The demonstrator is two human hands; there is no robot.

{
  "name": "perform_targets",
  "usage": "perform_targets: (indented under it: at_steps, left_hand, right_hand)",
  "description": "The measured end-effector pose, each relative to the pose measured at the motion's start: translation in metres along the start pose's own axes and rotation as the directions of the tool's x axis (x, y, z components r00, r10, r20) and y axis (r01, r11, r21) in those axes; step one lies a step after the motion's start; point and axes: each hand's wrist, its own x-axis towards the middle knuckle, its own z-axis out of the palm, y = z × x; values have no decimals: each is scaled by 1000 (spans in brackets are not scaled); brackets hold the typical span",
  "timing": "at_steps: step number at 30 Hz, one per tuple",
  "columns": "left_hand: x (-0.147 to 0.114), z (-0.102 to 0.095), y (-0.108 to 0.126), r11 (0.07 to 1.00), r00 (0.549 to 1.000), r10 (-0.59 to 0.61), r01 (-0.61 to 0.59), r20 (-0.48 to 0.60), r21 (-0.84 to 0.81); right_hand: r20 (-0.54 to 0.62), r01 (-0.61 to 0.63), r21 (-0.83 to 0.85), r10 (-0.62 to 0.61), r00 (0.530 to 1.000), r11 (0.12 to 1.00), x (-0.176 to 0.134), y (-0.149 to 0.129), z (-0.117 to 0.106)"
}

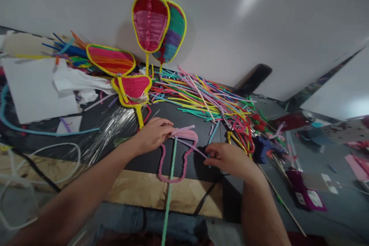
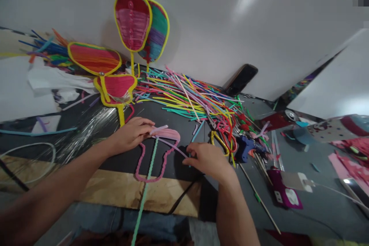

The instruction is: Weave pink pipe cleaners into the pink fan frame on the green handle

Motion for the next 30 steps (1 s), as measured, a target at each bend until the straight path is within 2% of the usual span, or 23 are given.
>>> perform_targets:
  at_steps: [2, 4, 7, 9, 11, 13, 14, 15, 17, 20, 22, 28, 30]
  left_hand:
    - [0, 0, -1, 1000, 1000, -3, 3, 13, 7]
    - [0, 0, 0, 1000, 1000, -11, 11, 22, 7]
    - [0, -1, 1, 1000, 1000, -17, 17, 26, -3]
    - [0, -1, 2, 1000, 1000, -11, 11, 17, -9]
    - [0, -1, 3, 1000, 1000, -7, 7, 4, -13]
    - [1, -1, 3, 1000, 1000, -6, 6, 1, -15]
    - [1, -1, 3, 1000, 1000, -7, 7, 2, -13]
    - [1, -1, 3, 1000, 1000, -8, 8, 2, -9]
    - [1, -1, 4, 1000, 1000, -9, 9, -6, 2]
    - [1, 0, 5, 1000, 1000, -1, 2, -23, 24]
    - [1, 2, 5, 999, 999, 3, -2, -36, 35]
    - [1, 5, 6, 999, 998, 26, -23, -64, 46]
    - [2, 6, 7, 999, 997, 25, -22, -71, 44]
  right_hand:
    - [17, 8, -12, -7, 1000, 1000, 1, -4, 1]
    - [-51, -32, 28, 33, 998, 999, 3, -6, 0]
    - [-219, -63, 268, 125, 968, 961, 11, -2, -1]
    - [-288, -13, 507, 183, 940, 862, 18, -1, 4]
    - [-308, 56, 714, 241, 920, 698, 27, -3, 14]
    - [-317, 120, 824, 274, 908, 553, 38, -9, 27]
    - [-324, 138, 835, 272, 906, 533, 43, -13, 33]
    - [-333, 153, 821, 245, 910, 550, 47, -16, 38]
    - [-384, 181, 739, 185, 905, 649, 52, -22, 46]
    - [-468, 195, 519, 86, 880, 832, 54, -26, 48]
    - [-494, 186, 389, 33, 869, 902, 53, -27, 47]
    - [-423, 243, 191, -144, 895, 951, 51, -26, 47]
    - [-405, 245, 155, -165, 899, 957, 52, -27, 43]
